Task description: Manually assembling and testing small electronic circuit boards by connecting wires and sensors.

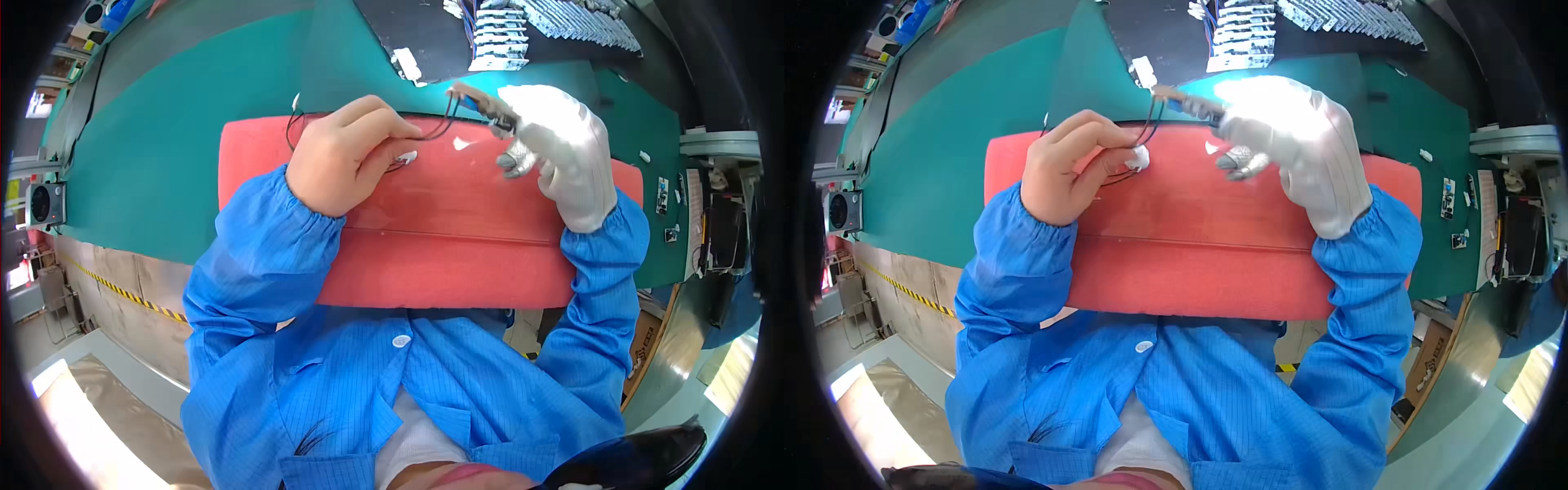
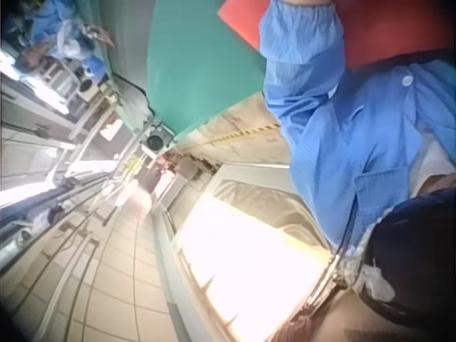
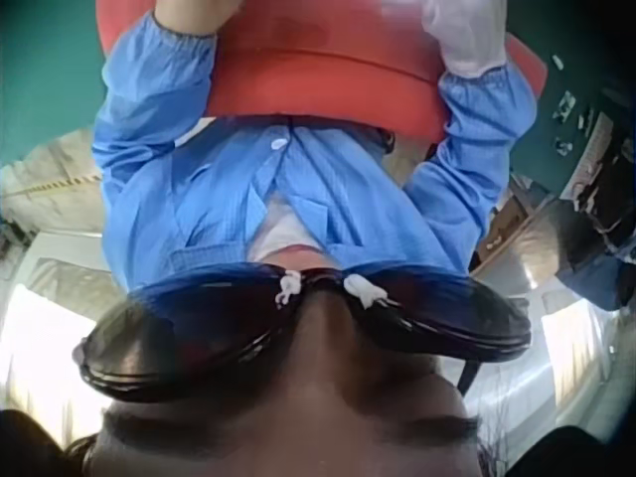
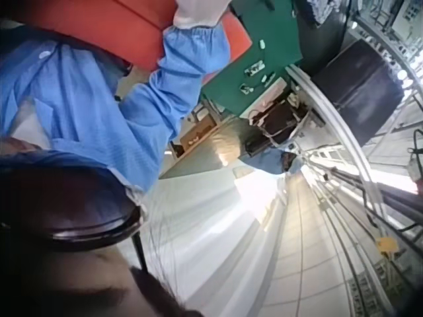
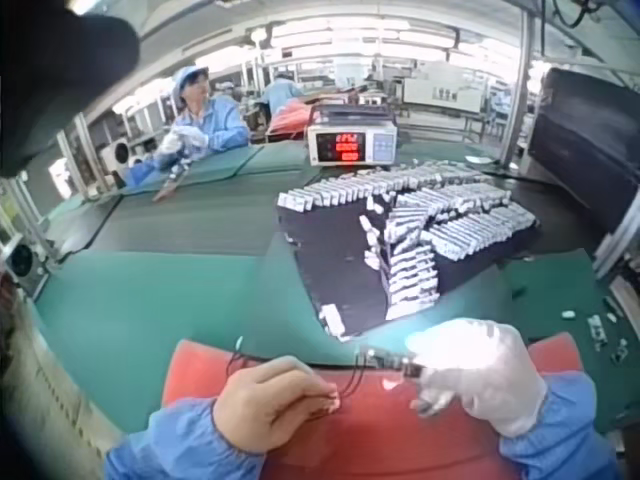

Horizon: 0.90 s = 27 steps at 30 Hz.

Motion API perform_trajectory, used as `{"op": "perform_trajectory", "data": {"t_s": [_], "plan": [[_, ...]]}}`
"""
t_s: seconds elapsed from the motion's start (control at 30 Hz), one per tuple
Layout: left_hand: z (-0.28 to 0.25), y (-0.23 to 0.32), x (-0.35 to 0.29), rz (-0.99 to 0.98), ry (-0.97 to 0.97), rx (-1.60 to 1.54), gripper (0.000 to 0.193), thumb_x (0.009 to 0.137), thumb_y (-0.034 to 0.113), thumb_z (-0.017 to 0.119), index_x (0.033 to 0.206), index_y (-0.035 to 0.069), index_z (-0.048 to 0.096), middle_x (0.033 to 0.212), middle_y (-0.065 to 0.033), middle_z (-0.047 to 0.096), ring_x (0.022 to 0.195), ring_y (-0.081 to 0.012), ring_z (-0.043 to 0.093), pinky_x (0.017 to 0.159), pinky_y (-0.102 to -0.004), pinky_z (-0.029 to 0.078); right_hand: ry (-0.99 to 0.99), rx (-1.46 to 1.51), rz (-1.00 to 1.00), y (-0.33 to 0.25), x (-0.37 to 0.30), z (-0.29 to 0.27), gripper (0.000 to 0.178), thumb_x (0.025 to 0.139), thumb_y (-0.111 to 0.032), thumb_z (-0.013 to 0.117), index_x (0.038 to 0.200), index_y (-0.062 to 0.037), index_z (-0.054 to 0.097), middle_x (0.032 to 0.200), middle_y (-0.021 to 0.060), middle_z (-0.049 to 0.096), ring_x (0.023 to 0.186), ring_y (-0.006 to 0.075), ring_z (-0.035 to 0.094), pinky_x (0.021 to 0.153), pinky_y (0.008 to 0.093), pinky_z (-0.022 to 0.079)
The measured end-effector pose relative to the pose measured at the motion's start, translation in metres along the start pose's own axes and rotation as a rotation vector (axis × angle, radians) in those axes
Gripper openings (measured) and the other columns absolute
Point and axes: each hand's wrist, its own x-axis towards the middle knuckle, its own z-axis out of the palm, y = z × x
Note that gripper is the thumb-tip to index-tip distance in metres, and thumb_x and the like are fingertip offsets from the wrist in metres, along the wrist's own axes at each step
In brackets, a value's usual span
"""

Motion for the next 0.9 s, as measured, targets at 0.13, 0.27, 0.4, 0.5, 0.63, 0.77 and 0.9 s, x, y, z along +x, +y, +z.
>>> {"op": "perform_trajectory", "data": {"t_s": [0.13, 0.27, 0.4, 0.5, 0.63, 0.77, 0.9], "plan": [[0.001, -0.005, -0.004, 0.061, 0.039, 0.031, 0.012, 0.077, 0.002, 0.068, 0.087, 0.002, 0.063, 0.081, -0.0112, 0.059, 0.071, -0.0262, 0.061, 0.060, -0.0315, 0.050, -0.048, 0.434, 0.637, -0.003, -0.008, 0.010, 0.034, 0.087, -0.024, 0.056, 0.105, 0.0052, 0.058, 0.065, 0.0106, 0.062, 0.041, 0.0107, 0.055, 0.037, 0.0172, 0.044], [0.002, -0.009, -0.005, 0.067, 0.040, 0.043, 0.012, 0.078, 0.004, 0.068, 0.089, 0.003, 0.064, 0.083, -0.0107, 0.060, 0.072, -0.0266, 0.062, 0.062, -0.0305, 0.051, -0.084, 0.509, 0.666, 0.007, -0.012, 0.013, 0.033, 0.087, -0.023, 0.056, 0.106, 0.0040, 0.058, 0.061, 0.0093, 0.062, 0.038, 0.0089, 0.054, 0.035, 0.0172, 0.044], [0.002, -0.008, -0.005, 0.094, 0.038, 0.041, 0.012, 0.077, 0.004, 0.067, 0.089, 0.003, 0.064, 0.083, -0.0107, 0.060, 0.073, -0.0264, 0.062, 0.062, -0.0306, 0.051, 0.013, 0.511, 0.680, 0.006, -0.011, 0.017, 0.031, 0.088, -0.022, 0.056, 0.105, 0.0031, 0.059, 0.062, 0.0089, 0.063, 0.039, 0.0093, 0.055, 0.035, 0.0172, 0.044], [0.002, -0.008, -0.005, 0.095, 0.041, 0.040, 0.013, 0.077, 0.004, 0.067, 0.089, 0.002, 0.064, 0.083, -0.0107, 0.060, 0.073, -0.0260, 0.062, 0.063, -0.0306, 0.051, 0.017, 0.528, 0.691, 0.006, -0.011, 0.017, 0.031, 0.088, -0.022, 0.055, 0.106, 0.0030, 0.058, 0.062, 0.0090, 0.062, 0.040, 0.0093, 0.055, 0.036, 0.0171, 0.044], [0.001, -0.007, -0.004, 0.102, 0.030, 0.055, 0.015, 0.076, 0.004, 0.068, 0.090, 0.002, 0.064, 0.083, -0.0106, 0.060, 0.073, -0.0257, 0.062, 0.063, -0.0306, 0.051, 0.002, 0.487, 0.696, -0.001, -0.008, 0.014, 0.034, 0.088, -0.026, 0.055, 0.105, 0.0030, 0.058, 0.064, 0.0106, 0.062, 0.045, 0.0108, 0.058, 0.038, 0.0193, 0.046], [0.001, -0.009, -0.002, 0.130, 0.055, 0.025, 0.016, 0.077, 0.005, 0.069, 0.093, 0.003, 0.066, 0.080, -0.0096, 0.059, 0.072, -0.0220, 0.061, 0.061, -0.0294, 0.051, 0.045, 0.344, 0.480, 0.008, -0.014, 0.014, 0.042, 0.087, -0.035, 0.055, 0.106, 0.0026, 0.058, 0.072, 0.0140, 0.063, 0.055, 0.0156, 0.062, 0.045, 0.0235, 0.049], [0.003, -0.010, -0.002, 0.139, 0.153, 0.022, 0.015, 0.074, 0.004, 0.072, 0.089, 0.003, 0.068, 0.075, -0.0078, 0.055, 0.069, -0.0202, 0.058, 0.058, -0.0275, 0.048, 0.020, 0.367, 0.518, -0.002, -0.007, 0.011, 0.042, 0.087, -0.034, 0.056, 0.107, 0.0027, 0.058, 0.074, 0.0135, 0.063, 0.059, 0.0163, 0.063, 0.049, 0.0245, 0.050]]}}
